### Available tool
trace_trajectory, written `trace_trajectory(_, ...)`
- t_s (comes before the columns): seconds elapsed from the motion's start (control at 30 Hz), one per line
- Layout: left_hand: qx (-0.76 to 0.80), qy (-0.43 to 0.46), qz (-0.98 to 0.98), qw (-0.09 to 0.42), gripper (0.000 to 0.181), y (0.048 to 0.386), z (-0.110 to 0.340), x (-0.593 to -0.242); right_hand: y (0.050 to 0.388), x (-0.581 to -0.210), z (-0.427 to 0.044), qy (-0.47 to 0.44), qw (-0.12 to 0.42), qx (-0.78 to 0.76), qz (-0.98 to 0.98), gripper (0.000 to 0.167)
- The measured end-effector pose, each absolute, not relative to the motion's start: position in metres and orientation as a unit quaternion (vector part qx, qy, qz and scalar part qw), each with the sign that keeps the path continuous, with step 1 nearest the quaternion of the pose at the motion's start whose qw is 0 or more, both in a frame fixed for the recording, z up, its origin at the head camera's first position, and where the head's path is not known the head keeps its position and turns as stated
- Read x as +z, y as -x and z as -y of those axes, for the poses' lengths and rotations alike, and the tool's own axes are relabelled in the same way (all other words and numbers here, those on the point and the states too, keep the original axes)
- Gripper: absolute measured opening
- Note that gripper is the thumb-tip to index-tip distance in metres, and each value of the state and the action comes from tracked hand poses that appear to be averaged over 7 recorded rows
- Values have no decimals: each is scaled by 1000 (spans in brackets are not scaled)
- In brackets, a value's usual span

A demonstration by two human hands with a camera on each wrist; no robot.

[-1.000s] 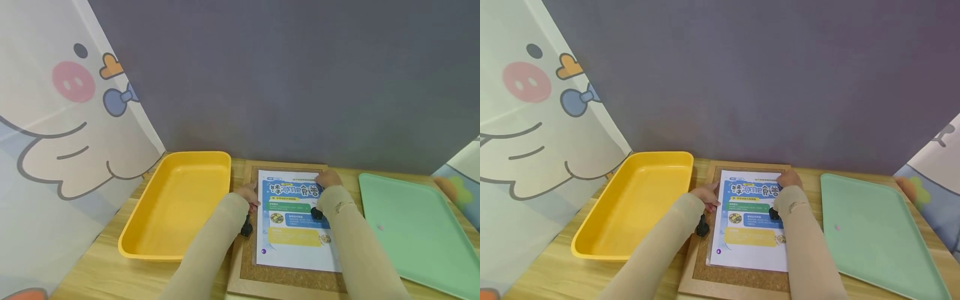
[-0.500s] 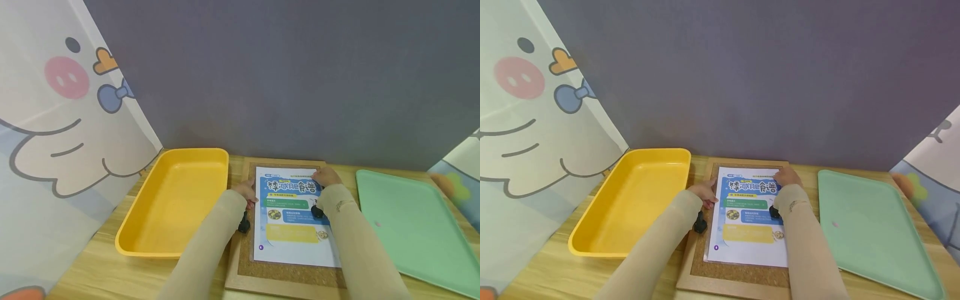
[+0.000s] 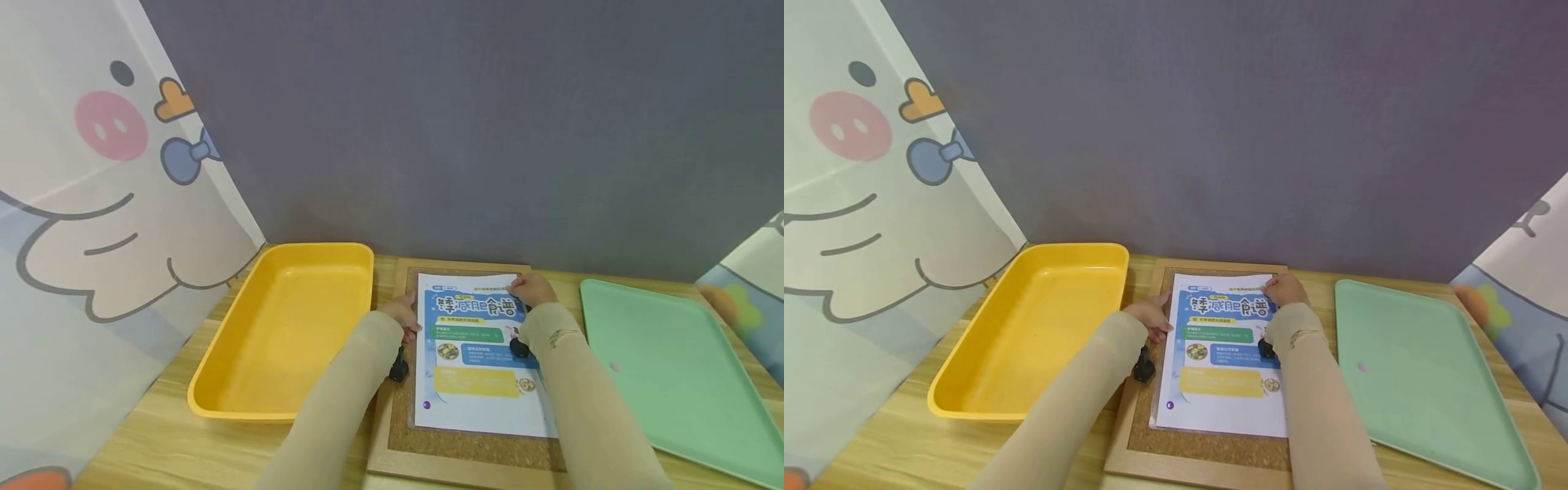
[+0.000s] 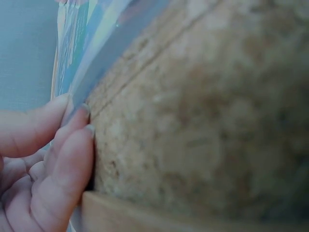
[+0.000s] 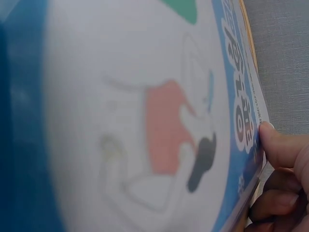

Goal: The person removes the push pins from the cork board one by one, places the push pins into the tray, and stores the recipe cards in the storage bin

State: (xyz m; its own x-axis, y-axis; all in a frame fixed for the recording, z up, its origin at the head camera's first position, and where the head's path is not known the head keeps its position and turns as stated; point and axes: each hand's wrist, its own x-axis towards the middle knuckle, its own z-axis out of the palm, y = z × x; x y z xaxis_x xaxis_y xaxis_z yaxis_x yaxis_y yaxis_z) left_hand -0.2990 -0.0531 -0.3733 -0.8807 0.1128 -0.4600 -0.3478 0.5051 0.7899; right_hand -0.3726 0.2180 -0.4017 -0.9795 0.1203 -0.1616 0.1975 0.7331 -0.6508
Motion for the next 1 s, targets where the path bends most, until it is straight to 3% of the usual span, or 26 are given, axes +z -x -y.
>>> trace_trajectory(0.8,478,66,-842,241,85,307,54,-381,374,-404,-219,-67,30,-295,-953,16)
trace_trajectory(1.0,484,59,-840,237,85,305,57,-378,370,-394,-211,-17,31,-225,-974,13)
